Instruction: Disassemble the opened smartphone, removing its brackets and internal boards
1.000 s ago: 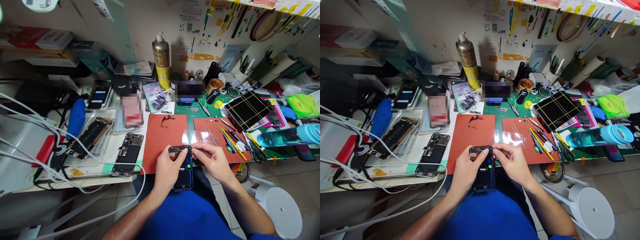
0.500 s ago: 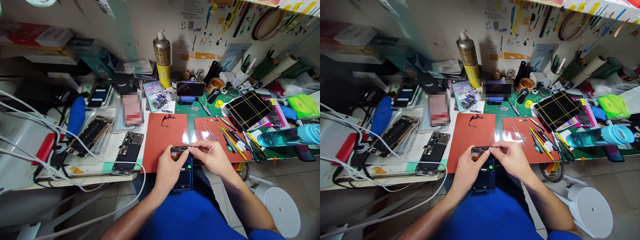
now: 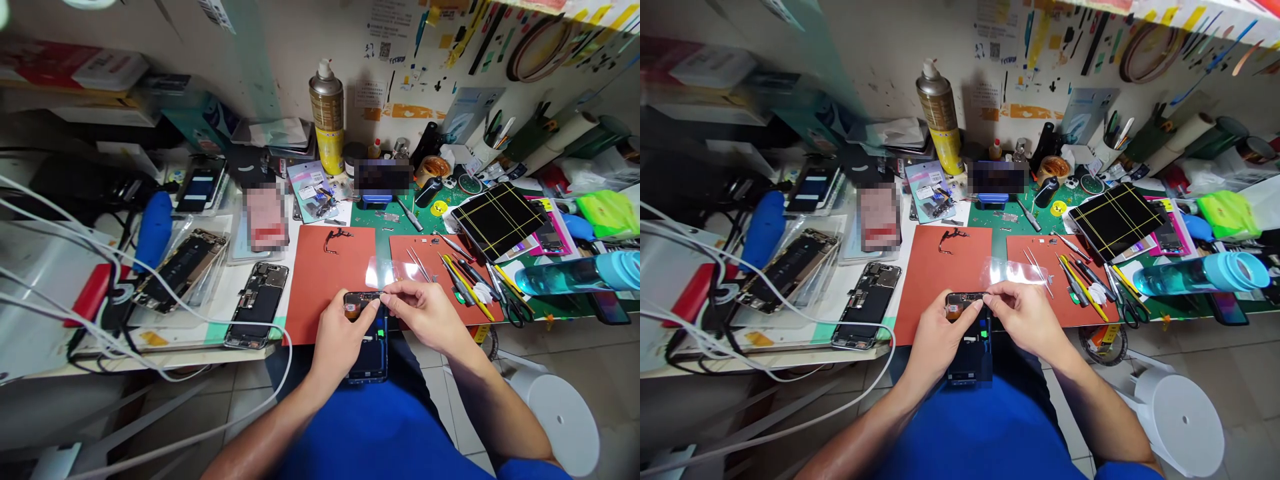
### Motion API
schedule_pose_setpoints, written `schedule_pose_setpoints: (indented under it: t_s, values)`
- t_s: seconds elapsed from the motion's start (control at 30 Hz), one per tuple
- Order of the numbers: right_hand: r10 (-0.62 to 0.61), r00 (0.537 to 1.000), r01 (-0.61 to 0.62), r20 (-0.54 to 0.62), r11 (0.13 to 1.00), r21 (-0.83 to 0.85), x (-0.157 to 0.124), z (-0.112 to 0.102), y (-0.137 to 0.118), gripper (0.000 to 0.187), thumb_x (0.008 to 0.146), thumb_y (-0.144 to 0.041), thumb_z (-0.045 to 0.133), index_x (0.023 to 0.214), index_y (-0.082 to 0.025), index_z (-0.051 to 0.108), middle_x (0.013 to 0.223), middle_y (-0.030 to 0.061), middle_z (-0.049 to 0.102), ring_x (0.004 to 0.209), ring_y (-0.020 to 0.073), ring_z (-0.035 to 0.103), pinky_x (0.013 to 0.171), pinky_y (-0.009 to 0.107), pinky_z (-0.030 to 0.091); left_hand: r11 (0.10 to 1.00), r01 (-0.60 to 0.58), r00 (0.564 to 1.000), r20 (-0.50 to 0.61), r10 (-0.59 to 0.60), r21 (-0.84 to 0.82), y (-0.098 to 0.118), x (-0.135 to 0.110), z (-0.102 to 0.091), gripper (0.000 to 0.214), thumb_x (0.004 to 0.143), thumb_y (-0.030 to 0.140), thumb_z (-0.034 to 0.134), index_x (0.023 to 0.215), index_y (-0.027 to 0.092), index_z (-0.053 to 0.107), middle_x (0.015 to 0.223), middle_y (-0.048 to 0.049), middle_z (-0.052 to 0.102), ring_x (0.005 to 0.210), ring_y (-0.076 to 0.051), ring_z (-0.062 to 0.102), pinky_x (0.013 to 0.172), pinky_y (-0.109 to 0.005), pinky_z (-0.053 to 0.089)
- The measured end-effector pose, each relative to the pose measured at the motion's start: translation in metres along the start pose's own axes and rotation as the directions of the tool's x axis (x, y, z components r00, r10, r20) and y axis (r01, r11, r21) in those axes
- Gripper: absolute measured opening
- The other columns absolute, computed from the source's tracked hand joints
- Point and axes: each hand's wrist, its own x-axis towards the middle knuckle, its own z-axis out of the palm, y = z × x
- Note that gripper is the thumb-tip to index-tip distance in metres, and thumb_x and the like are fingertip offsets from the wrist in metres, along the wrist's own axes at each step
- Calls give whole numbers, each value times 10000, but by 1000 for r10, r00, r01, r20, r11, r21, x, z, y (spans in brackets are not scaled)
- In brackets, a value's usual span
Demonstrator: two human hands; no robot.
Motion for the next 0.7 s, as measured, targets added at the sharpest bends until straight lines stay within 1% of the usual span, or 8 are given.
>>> schedule_pose_setpoints:
  t_s: [0.2,0.3,0.37,0.43,0.5,0.53,0.63,0.7]
  values:
    - [48,997,-49,62,999,9,3,-4,3,340,883,-522,726,845,-186,765,661,-4,624,611,147,536,572,286,412,1000,-2,1000,23,1,19,-1,1,-3,345,881,507,778,853,205,614,785,11,681,716,-157,587,670,-277,457]
    - [75,991,-85,107,992,92,5,-10,6,354,868,-538,763,842,-185,760,670,-3,632,628,150,565,603,293,446,992,15,991,134,3,-129,1,-1,-9,336,867,501,807,922,199,669,869,-18,720,810,-182,643,747,-287,485]
    - [89,987,-108,131,983,146,6,-14,8,348,868,-529,780,842,-182,764,685,0,645,637,147,575,621,294,458,924,134,965,259,-39,-358,-1,-4,-13,395,905,570,748,1050,204,721,1016,-68,767,912,-228,699,850,-336,524]
    - [94,985,-120,145,975,186,8,-17,10,343,873,-520,790,836,-179,768,700,4,660,646,142,579,638,294,465,789,337,899,423,-109,-513,-5,-9,-14,561,954,702,596,1191,214,739,1114,-118,786,951,-283,742,897,-409,551]
    - [100,984,-130,148,970,204,11,-18,10,350,875,-520,794,825,-174,769,702,5,667,644,138,577,645,294,467,687,498,807,572,-145,-529,-11,-15,-14,736,963,801,446,1248,192,746,1088,-159,800,916,-319,769,871,-441,568]
    - [109,982,-139,152,969,206,12,-18,11,356,874,-524,797,827,-171,772,694,4,665,638,136,575,643,294,466,665,536,777,612,-148,-520,-14,-17,-13,793,962,823,403,1254,174,751,1057,-173,805,898,-324,775,854,-437,573]
    - [110,980,-143,165,968,205,14,-18,13,367,879,-531,794,881,-164,794,729,19,694,673,150,611,671,304,496,636,547,777,612,-145,-545,-20,-22,-10,833,982,807,363,1244,125,762,1055,-197,806,876,-304,776,830,-403,580]
    - [80,992,-98,94,973,210,10,-17,16,365,897,-529,779,967,-171,805,834,48,747,745,174,661,727,326,539,620,531,799,584,-141,-577,-20,-23,-9,822,1002,780,350,1236,109,765,1107,-206,800,855,-282,771,825,-391,586]
